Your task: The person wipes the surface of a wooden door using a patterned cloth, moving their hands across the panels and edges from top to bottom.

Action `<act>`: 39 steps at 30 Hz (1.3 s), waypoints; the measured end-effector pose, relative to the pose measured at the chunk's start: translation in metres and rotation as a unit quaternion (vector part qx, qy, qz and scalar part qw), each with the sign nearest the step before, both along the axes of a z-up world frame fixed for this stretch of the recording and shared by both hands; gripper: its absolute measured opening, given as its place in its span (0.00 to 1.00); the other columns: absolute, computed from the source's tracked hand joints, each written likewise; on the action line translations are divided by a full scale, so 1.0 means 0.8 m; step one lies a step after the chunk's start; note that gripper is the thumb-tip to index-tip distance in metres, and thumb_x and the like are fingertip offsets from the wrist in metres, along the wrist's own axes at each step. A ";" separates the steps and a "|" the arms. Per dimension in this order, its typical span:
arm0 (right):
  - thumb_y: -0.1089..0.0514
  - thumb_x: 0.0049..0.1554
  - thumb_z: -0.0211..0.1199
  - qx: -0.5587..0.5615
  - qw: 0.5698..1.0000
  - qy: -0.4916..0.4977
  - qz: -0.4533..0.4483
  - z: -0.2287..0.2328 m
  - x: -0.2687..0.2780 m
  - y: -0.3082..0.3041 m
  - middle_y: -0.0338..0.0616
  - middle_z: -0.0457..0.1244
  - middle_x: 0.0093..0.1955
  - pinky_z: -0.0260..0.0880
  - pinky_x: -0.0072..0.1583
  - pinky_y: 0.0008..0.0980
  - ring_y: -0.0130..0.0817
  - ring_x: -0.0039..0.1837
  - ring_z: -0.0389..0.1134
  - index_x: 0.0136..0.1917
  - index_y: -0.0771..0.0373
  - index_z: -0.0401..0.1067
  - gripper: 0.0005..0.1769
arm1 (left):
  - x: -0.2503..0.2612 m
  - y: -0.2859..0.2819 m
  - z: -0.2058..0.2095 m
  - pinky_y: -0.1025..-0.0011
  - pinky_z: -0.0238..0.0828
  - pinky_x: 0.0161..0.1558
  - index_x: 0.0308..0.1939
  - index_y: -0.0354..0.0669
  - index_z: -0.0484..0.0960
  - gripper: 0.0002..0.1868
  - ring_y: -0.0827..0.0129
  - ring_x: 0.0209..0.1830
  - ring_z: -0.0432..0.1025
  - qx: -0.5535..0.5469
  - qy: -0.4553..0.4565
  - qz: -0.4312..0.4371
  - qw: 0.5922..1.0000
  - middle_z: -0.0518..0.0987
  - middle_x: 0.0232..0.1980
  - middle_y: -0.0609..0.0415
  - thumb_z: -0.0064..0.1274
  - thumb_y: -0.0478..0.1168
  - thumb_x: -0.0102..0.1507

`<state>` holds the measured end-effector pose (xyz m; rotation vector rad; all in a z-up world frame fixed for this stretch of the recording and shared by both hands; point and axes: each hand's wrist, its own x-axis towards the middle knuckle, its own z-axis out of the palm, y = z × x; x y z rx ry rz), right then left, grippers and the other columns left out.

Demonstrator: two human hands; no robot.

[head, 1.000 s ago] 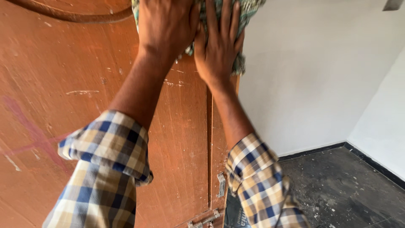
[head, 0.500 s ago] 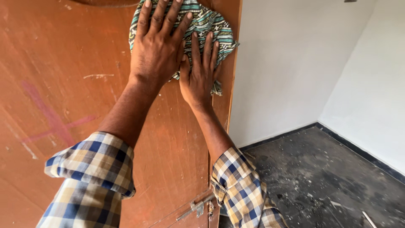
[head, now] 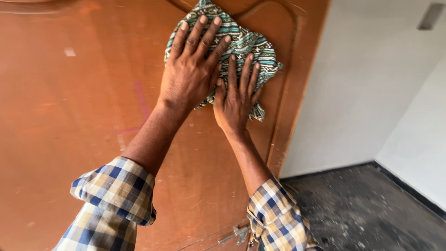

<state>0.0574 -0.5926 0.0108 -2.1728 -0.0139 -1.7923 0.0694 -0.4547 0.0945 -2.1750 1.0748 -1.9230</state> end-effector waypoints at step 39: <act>0.38 0.73 0.53 -0.268 0.950 -0.065 0.144 -0.007 -0.052 0.474 0.43 0.38 0.88 0.28 0.79 0.75 0.50 0.88 0.35 0.86 0.38 0.53 0.31 | -0.108 0.517 -0.124 0.48 0.35 0.86 0.83 0.54 0.60 0.29 0.47 0.88 0.36 -0.259 0.052 0.140 0.954 0.47 0.87 0.47 0.40 0.52 0.79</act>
